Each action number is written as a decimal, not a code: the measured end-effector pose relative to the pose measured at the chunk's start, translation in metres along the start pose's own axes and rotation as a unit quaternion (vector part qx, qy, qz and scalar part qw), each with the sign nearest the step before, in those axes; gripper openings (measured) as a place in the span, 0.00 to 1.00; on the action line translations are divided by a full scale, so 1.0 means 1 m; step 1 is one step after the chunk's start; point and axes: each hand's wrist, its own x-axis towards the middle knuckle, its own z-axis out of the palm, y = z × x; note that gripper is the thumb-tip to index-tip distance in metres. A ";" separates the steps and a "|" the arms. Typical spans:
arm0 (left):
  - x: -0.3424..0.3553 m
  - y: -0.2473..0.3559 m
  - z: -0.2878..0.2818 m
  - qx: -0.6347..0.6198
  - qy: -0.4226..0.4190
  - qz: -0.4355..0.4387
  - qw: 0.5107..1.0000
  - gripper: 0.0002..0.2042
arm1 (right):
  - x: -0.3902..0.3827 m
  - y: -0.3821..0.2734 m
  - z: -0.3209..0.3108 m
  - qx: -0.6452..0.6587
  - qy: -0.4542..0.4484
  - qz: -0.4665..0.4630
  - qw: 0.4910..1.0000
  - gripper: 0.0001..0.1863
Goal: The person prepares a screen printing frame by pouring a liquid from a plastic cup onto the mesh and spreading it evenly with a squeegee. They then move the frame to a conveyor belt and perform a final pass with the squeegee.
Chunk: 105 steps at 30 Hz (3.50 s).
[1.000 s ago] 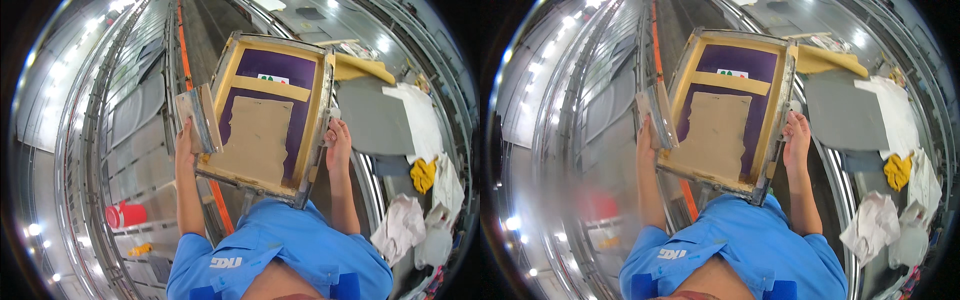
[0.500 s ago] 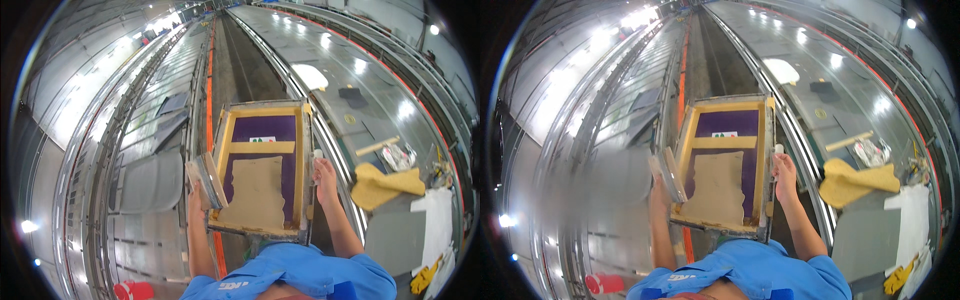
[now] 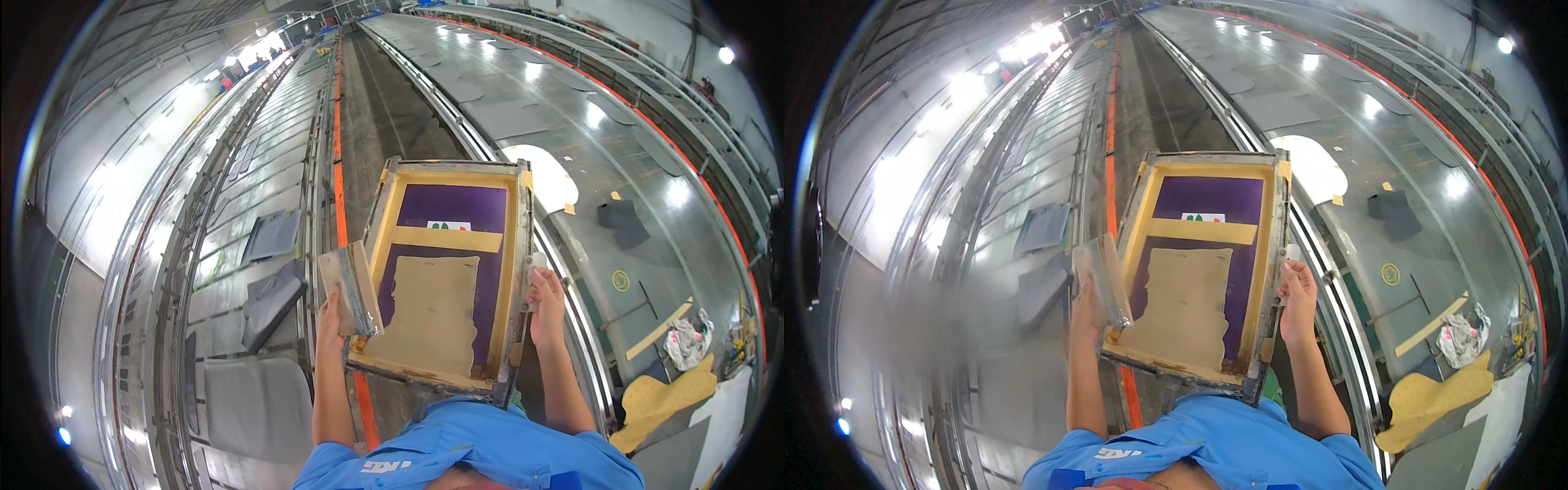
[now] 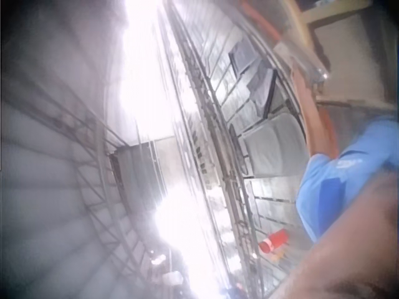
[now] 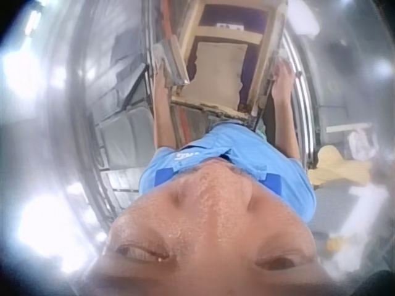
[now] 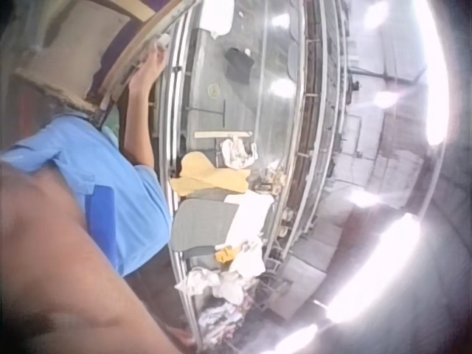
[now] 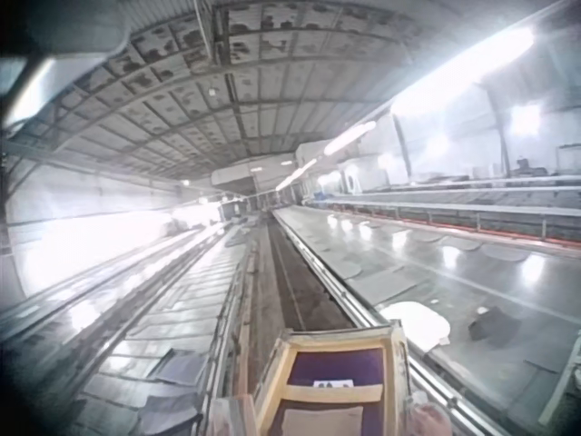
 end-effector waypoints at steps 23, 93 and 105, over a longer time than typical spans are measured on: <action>0.520 0.084 0.213 0.078 0.021 0.044 0.996 0.36 | 0.549 0.094 0.230 -0.038 -0.055 0.016 0.998 0.07; 0.851 -0.103 1.031 0.517 -0.847 0.126 -0.021 0.26 | 0.946 0.144 -0.008 -0.369 0.662 -0.020 0.652 0.16; 0.843 -0.116 0.920 0.336 -0.674 0.565 0.336 0.22 | 0.944 0.145 -0.008 -0.353 0.661 -0.026 0.661 0.16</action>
